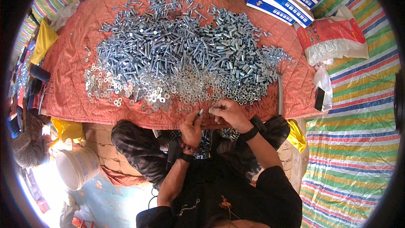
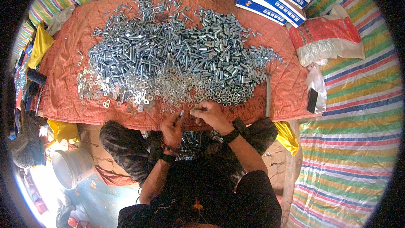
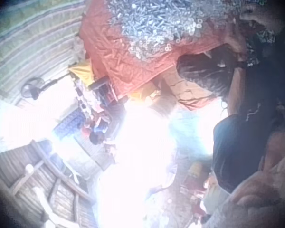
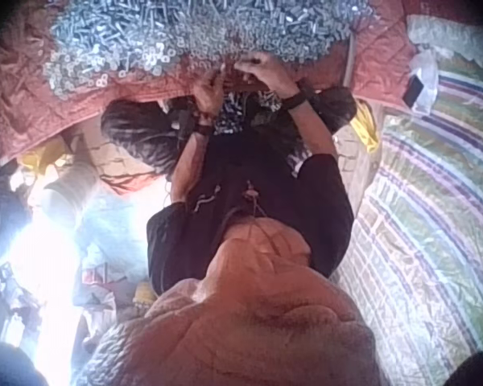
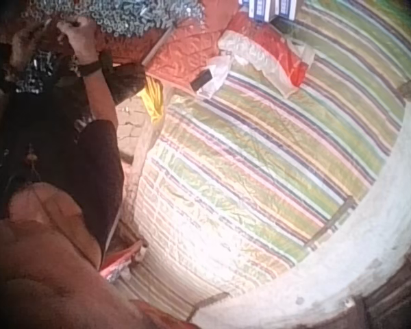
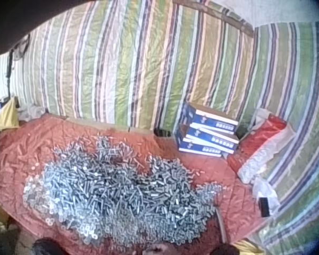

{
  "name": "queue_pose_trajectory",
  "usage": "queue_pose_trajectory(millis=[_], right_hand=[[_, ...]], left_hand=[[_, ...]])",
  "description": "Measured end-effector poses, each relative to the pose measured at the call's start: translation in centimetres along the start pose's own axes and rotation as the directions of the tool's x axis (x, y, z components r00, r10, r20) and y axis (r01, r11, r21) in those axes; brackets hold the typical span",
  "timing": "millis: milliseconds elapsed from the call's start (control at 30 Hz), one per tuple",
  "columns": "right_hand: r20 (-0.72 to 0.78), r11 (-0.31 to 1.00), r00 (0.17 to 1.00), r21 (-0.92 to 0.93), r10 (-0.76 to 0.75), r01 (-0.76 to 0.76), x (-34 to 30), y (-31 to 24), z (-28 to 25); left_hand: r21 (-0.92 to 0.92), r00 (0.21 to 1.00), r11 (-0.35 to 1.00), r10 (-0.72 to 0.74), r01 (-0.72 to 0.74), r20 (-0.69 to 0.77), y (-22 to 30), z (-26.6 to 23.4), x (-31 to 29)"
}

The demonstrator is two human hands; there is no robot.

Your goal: Assembling nuts and washers onto metal bolts.

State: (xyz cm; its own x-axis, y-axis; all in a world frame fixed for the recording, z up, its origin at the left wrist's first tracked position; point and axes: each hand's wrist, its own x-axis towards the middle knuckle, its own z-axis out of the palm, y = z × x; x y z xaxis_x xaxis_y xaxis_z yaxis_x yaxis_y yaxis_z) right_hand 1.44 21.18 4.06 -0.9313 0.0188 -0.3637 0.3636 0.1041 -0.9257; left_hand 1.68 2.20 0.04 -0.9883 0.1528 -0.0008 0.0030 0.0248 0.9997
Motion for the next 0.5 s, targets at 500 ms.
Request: queue_pose_trajectory(millis=[500], right_hand=[[0.15,0.889,0.984,0.43,0.1,-0.156,0.0,-0.6,0.5]], left_hand=[[-0.021,0.996,0.996,0.086,-0.085,0.031,1.7,0.5,0.1]])
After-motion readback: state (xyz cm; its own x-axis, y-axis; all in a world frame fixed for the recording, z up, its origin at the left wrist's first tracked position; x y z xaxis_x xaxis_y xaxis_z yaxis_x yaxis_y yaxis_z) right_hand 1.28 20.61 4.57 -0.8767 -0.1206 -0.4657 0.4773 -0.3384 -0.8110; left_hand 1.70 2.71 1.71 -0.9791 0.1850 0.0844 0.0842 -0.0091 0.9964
